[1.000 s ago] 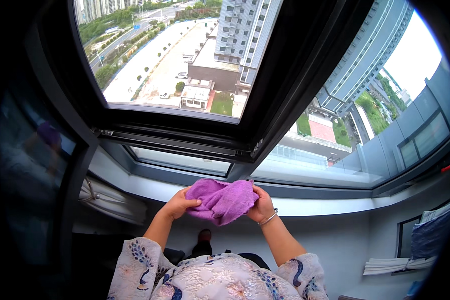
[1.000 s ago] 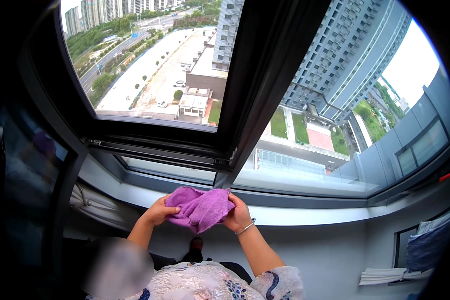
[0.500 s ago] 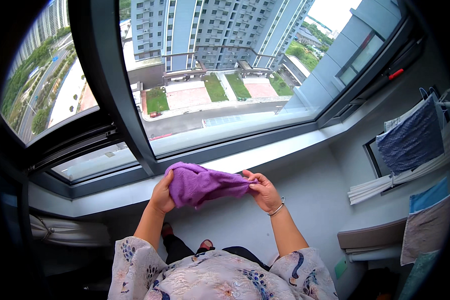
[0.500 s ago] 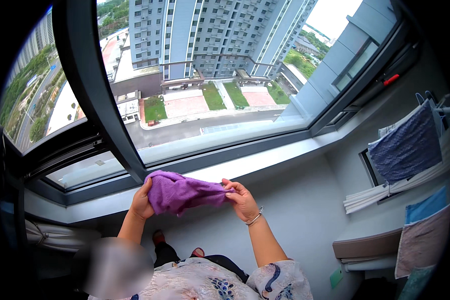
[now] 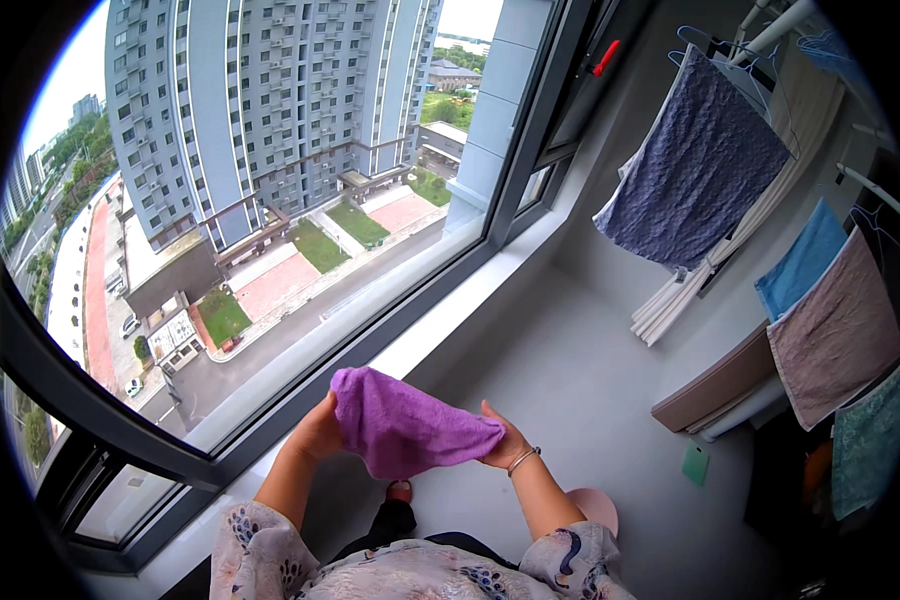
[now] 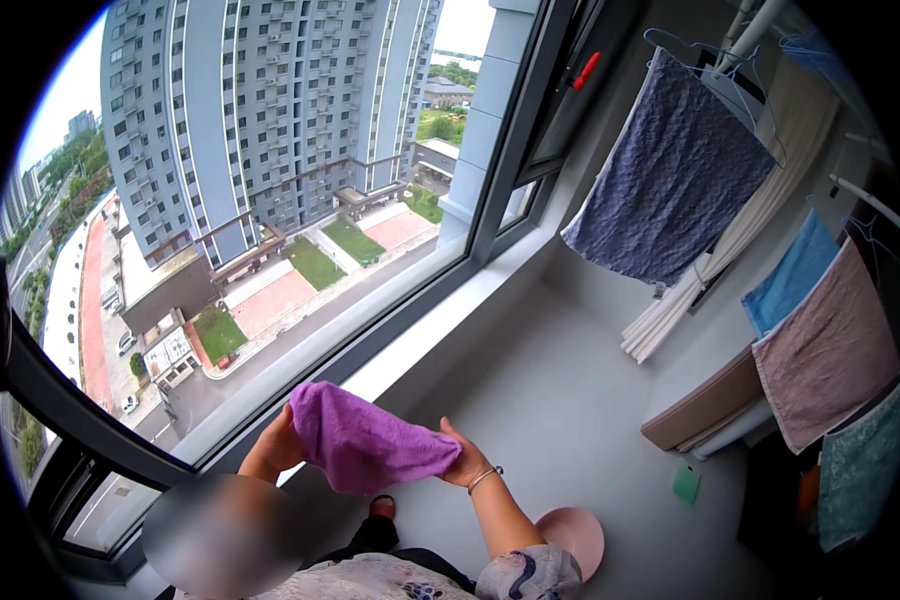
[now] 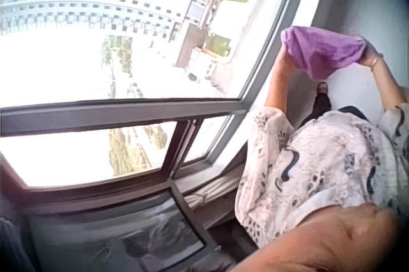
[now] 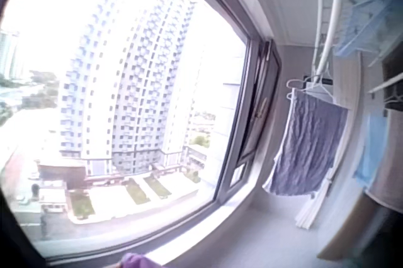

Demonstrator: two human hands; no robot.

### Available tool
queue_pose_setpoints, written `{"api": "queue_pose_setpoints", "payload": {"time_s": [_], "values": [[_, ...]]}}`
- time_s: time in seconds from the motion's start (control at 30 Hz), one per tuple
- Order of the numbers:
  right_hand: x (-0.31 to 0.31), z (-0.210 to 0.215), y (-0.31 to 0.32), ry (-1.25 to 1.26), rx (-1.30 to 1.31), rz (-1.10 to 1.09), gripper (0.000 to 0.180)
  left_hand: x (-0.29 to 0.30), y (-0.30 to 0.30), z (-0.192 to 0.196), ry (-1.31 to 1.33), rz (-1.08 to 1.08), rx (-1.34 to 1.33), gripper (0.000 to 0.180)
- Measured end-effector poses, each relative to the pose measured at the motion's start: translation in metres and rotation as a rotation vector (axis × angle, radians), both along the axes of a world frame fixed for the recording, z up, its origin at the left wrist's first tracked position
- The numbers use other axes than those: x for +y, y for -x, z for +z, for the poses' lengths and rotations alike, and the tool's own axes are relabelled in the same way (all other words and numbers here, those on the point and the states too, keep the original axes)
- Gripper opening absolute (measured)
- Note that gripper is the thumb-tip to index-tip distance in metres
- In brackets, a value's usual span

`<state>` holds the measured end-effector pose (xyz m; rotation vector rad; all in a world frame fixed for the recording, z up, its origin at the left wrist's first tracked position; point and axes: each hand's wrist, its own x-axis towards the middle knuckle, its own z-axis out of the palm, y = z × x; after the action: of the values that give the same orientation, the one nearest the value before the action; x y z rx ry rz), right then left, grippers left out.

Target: The person wipes the interior glass pane and the window frame of a large window using a purple cloth. They clean the glass surface, the bottom track, and the upper frame while standing in a high-rise apartment.

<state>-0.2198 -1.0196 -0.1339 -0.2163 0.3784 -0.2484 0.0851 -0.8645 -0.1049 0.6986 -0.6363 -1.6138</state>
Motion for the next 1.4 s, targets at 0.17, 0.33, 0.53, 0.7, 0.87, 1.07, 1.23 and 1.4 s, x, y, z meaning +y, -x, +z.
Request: {"api": "queue_pose_setpoints", "payload": {"time_s": [0.17,0.33,0.53,0.7,0.87,1.07,1.23,1.4], "values": [[-0.073,0.015,-0.010,0.528,0.181,-0.238,0.025,-0.082,-0.006,0.004,0.012,0.049,0.044,0.083],[-0.145,0.063,-0.015,0.643,0.092,-0.458,0.027,-0.161,-0.026,0.012,0.124,0.070,0.382,0.095],[-0.248,0.037,-0.007,0.864,0.417,-0.607,0.026,-0.256,-0.021,-0.046,-0.138,0.074,0.185,0.074],[-0.318,0.032,0.020,1.013,0.553,-0.728,0.026,-0.323,-0.025,-0.004,-0.150,0.001,-0.102,0.061],[-0.368,0.062,0.006,0.886,0.333,-0.789,0.026,-0.359,-0.011,0.008,-0.098,0.087,0.318,0.061],[-0.452,0.005,0.000,0.849,0.448,-0.683,0.026,-0.383,0.017,-0.054,-0.181,0.115,-0.067,0.050],[-0.518,0.025,-0.014,0.870,0.403,-0.562,0.032,-0.448,0.011,-0.019,-0.023,0.334,-0.391,0.066],[-0.569,0.044,-0.012,1.261,0.745,-0.384,0.046,-0.516,-0.005,-0.016,0.119,0.456,-0.562,0.031]]}}
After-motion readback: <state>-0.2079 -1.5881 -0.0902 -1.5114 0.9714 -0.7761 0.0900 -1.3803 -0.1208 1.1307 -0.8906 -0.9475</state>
